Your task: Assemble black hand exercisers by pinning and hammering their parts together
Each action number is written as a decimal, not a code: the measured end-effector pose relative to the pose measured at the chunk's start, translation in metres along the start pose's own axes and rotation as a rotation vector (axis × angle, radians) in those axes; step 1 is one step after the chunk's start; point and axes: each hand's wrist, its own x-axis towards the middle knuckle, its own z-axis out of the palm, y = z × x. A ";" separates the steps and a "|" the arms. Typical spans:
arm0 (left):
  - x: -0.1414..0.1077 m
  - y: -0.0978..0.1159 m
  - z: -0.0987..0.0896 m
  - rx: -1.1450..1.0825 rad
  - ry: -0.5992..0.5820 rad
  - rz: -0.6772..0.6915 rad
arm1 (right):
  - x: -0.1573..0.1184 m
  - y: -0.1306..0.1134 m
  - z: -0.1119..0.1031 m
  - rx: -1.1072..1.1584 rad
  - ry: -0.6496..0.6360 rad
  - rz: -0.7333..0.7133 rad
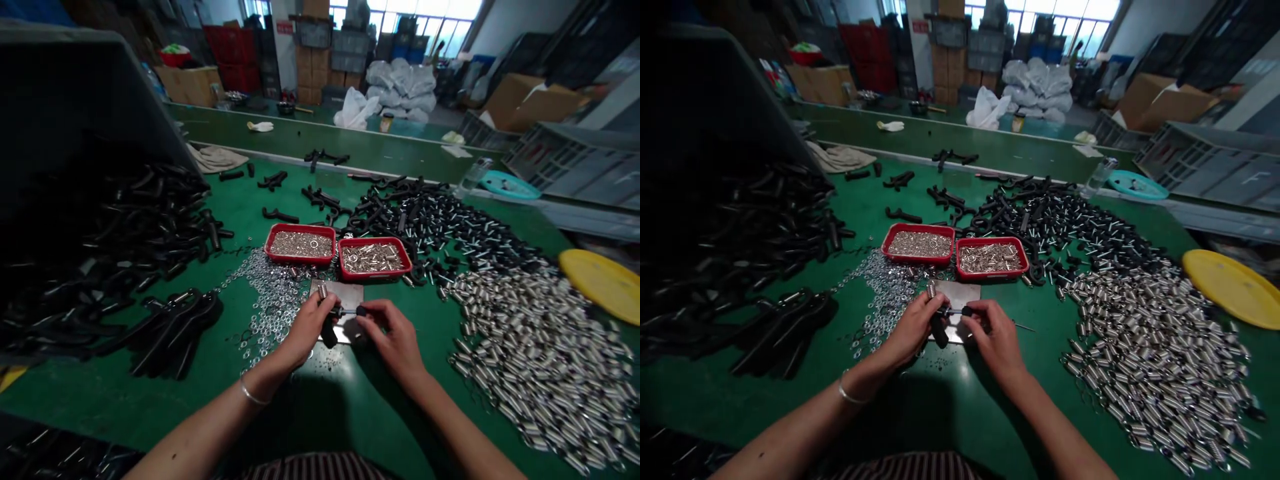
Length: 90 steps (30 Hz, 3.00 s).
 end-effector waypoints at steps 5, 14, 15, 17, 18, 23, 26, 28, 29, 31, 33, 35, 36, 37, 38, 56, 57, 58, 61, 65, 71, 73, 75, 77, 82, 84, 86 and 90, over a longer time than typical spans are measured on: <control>-0.008 0.001 -0.002 0.042 -0.019 0.003 | -0.008 -0.002 0.014 -0.028 -0.074 -0.205; -0.017 0.014 -0.008 0.305 -0.014 0.122 | -0.001 -0.006 0.015 0.209 -0.194 -0.086; -0.016 0.013 -0.008 0.361 0.007 0.165 | -0.001 -0.007 0.018 0.304 -0.228 0.047; -0.015 0.012 -0.008 0.457 0.046 0.243 | -0.002 -0.010 0.024 0.424 -0.278 0.233; -0.014 0.012 -0.008 0.495 0.056 0.273 | -0.004 -0.011 0.027 0.436 -0.281 0.263; -0.011 0.015 -0.013 0.541 -0.136 0.344 | -0.010 -0.013 0.028 0.658 -0.540 0.433; -0.006 0.014 -0.018 0.544 -0.149 0.340 | -0.006 -0.008 0.026 0.691 -0.731 0.535; -0.004 0.012 -0.021 0.542 -0.085 0.319 | -0.002 -0.005 0.025 0.478 -0.567 0.414; -0.003 0.011 -0.022 0.540 -0.055 0.310 | -0.001 -0.004 0.025 0.359 -0.440 0.326; -0.005 0.011 -0.024 0.541 -0.041 0.313 | -0.001 -0.002 0.027 0.237 -0.308 0.211; -0.009 0.014 -0.024 0.556 -0.091 0.350 | -0.002 -0.001 0.030 0.278 -0.395 0.220; -0.012 0.017 -0.024 0.605 -0.173 0.380 | -0.003 -0.001 0.031 0.407 -0.612 0.291; -0.013 0.017 -0.024 0.635 -0.198 0.381 | -0.003 0.000 0.030 0.445 -0.675 0.305; -0.013 0.017 -0.023 0.657 -0.200 0.368 | -0.002 0.000 0.029 0.447 -0.669 0.294; -0.013 0.017 -0.022 0.660 -0.182 0.338 | -0.002 -0.001 0.028 0.421 -0.610 0.270; -0.019 0.008 -0.005 0.599 -0.113 0.501 | -0.009 -0.005 0.014 0.492 -0.420 0.206; -0.019 0.007 -0.003 0.553 -0.064 0.449 | -0.009 -0.007 0.015 0.446 -0.293 0.158; -0.019 0.007 -0.001 0.506 0.001 0.393 | -0.009 -0.008 0.017 0.432 -0.195 0.139; -0.021 0.007 0.001 0.504 0.080 0.385 | -0.011 -0.012 0.022 0.617 -0.225 0.254; -0.025 0.011 -0.003 0.639 -0.008 0.538 | -0.015 -0.011 0.026 0.703 -0.312 0.298; 0.009 0.006 -0.001 1.055 -0.227 0.528 | -0.014 0.010 0.015 0.353 -0.381 0.199; 0.029 0.003 0.003 1.301 -0.375 0.514 | -0.018 0.020 0.002 0.098 -0.266 0.101; 0.046 0.005 0.007 1.472 -0.432 0.510 | -0.029 0.030 -0.017 -0.109 -0.174 0.034; 0.059 0.014 0.012 1.518 -0.404 0.544 | -0.051 0.040 -0.039 -0.274 -0.174 0.007; 0.102 0.050 0.034 1.522 -0.262 0.615 | -0.112 0.067 -0.059 -0.518 -0.269 0.066; 0.126 0.057 0.048 1.589 -0.299 0.552 | -0.119 0.074 -0.052 -0.565 -0.236 0.129; 0.148 0.058 0.060 1.624 -0.355 0.486 | -0.111 0.078 -0.046 -0.573 -0.200 0.212; 0.165 0.050 0.072 1.622 -0.365 0.445 | -0.078 0.083 -0.047 -0.439 -0.139 0.308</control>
